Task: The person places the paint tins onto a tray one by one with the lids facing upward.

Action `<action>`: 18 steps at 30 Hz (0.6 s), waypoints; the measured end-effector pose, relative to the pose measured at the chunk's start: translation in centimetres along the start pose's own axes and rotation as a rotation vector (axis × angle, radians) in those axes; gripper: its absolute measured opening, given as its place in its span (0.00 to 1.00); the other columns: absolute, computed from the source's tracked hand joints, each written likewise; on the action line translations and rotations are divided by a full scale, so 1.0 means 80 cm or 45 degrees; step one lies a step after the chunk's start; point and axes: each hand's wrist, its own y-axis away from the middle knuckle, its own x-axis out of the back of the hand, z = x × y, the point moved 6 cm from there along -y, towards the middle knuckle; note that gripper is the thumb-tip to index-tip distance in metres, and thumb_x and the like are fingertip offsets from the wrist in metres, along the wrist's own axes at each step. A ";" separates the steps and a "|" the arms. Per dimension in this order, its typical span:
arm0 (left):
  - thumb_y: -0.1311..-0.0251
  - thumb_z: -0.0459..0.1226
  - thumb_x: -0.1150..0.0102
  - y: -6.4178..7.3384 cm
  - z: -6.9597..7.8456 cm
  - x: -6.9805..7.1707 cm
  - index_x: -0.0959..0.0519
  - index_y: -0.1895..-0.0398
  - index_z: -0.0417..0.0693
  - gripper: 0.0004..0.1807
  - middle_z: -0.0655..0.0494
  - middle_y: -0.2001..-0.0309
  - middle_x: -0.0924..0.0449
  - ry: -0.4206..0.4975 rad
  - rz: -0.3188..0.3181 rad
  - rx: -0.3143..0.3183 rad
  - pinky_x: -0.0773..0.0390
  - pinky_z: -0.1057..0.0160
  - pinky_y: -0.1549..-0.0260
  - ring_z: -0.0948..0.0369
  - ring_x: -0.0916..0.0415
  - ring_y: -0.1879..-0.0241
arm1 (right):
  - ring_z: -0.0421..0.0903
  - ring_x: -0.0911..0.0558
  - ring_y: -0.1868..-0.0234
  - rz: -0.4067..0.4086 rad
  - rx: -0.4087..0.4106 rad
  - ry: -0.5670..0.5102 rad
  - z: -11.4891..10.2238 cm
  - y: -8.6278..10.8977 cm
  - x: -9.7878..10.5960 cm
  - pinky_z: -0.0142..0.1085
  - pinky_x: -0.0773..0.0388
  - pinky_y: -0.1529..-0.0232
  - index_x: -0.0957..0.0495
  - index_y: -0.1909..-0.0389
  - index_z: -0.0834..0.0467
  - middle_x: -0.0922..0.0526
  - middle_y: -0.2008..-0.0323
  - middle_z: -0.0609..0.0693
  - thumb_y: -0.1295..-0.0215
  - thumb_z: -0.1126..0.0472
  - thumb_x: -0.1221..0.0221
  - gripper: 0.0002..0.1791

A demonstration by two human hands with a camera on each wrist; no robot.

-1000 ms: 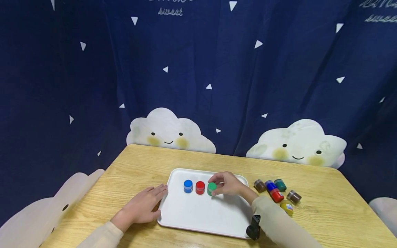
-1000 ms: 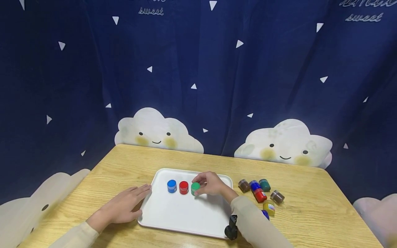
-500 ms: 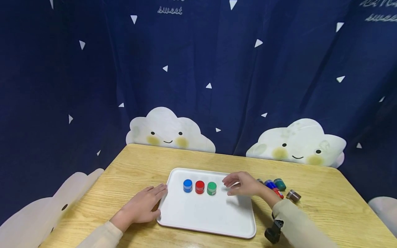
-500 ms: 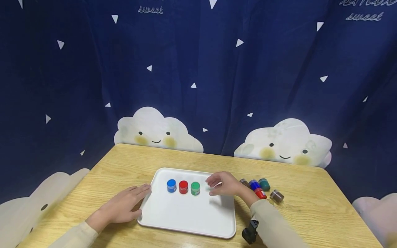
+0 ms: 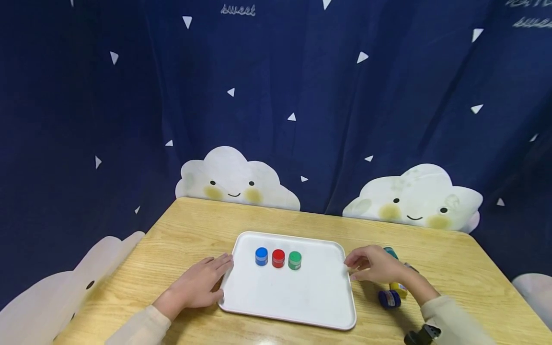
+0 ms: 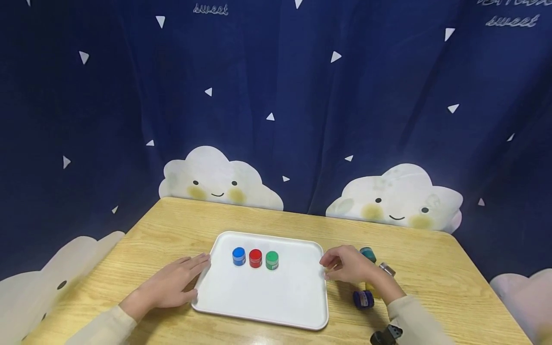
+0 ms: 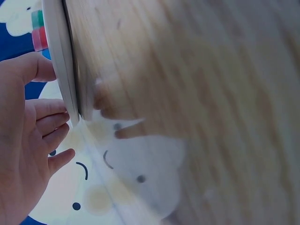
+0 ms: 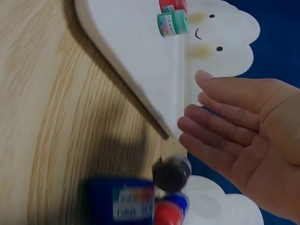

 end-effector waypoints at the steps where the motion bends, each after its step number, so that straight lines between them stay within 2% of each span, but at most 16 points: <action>1: 0.46 0.44 0.44 0.000 0.000 0.001 0.33 0.34 0.37 0.36 0.44 0.32 0.32 -0.001 0.000 -0.001 0.31 0.47 0.35 0.51 0.34 0.31 | 0.48 0.15 0.59 0.000 0.002 0.012 0.001 0.006 0.002 0.34 0.15 0.60 0.21 0.56 0.67 0.16 0.59 0.61 0.44 0.61 0.33 0.17; 5: 0.46 0.44 0.43 -0.001 0.000 0.002 0.33 0.33 0.37 0.36 0.44 0.32 0.32 -0.003 -0.005 0.000 0.31 0.47 0.35 0.51 0.35 0.31 | 0.45 0.16 0.61 0.006 0.018 0.077 0.002 0.027 0.009 0.31 0.16 0.63 0.21 0.58 0.66 0.17 0.61 0.59 0.44 0.60 0.33 0.17; 10: 0.46 0.44 0.43 -0.001 0.000 0.002 0.33 0.33 0.37 0.36 0.44 0.32 0.32 -0.007 -0.006 -0.001 0.31 0.47 0.35 0.51 0.35 0.31 | 0.38 0.17 0.64 0.040 0.020 0.161 0.008 0.050 0.016 0.33 0.15 0.66 0.20 0.60 0.65 0.16 0.64 0.56 0.46 0.58 0.32 0.17; 18: 0.46 0.44 0.43 0.000 0.000 0.001 0.33 0.33 0.37 0.36 0.44 0.32 0.32 -0.001 -0.012 0.001 0.31 0.47 0.35 0.51 0.35 0.31 | 0.28 0.23 0.69 0.072 -0.037 0.187 0.018 0.083 0.021 0.27 0.19 0.72 0.20 0.62 0.64 0.17 0.70 0.50 0.47 0.59 0.32 0.15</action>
